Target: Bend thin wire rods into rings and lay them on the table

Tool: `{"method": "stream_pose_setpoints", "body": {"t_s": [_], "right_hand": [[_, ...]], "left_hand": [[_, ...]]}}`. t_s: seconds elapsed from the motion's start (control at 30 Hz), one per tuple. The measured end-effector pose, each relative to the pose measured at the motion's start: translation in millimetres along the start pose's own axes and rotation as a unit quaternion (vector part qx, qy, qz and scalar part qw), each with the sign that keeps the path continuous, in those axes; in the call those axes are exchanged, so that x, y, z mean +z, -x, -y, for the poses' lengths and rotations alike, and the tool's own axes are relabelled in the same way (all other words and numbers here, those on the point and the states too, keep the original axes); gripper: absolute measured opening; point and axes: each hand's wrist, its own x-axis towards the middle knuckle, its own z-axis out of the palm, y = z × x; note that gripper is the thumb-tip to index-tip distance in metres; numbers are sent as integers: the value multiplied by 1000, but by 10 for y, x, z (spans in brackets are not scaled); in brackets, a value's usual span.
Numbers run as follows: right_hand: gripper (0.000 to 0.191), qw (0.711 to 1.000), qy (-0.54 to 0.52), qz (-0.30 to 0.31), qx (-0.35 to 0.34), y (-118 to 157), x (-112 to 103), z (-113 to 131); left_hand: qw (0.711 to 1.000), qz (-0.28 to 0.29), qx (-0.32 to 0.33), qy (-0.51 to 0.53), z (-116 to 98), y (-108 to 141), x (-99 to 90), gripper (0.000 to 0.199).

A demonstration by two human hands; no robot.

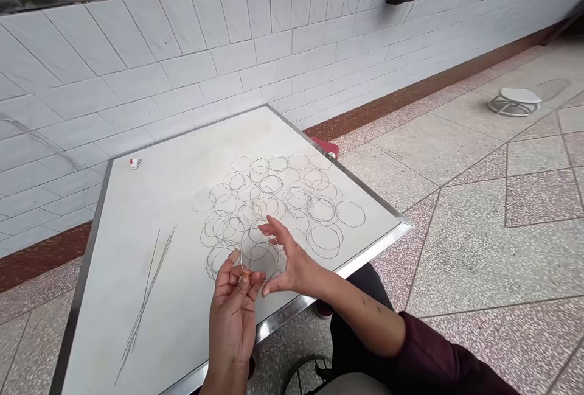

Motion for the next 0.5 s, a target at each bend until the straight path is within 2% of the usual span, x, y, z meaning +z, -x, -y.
{"method": "stream_pose_setpoints", "body": {"t_s": [0.13,0.3,0.43,0.5], "right_hand": [[148,998,19,-32,-51,62,207,21],[135,989,65,-71,-111,71,356,96],[113,986,85,-100,-107,104,465,122],[112,989,81,-86,-85,115,523,116]], "left_hand": [[1000,-2,10,7,13,115,-32,52],[1000,-4,26,1,-49,208,-114,49],[999,-17,33,-1,-89,250,-206,47],[999,-19,31,-4,-106,275,-250,46]]}}
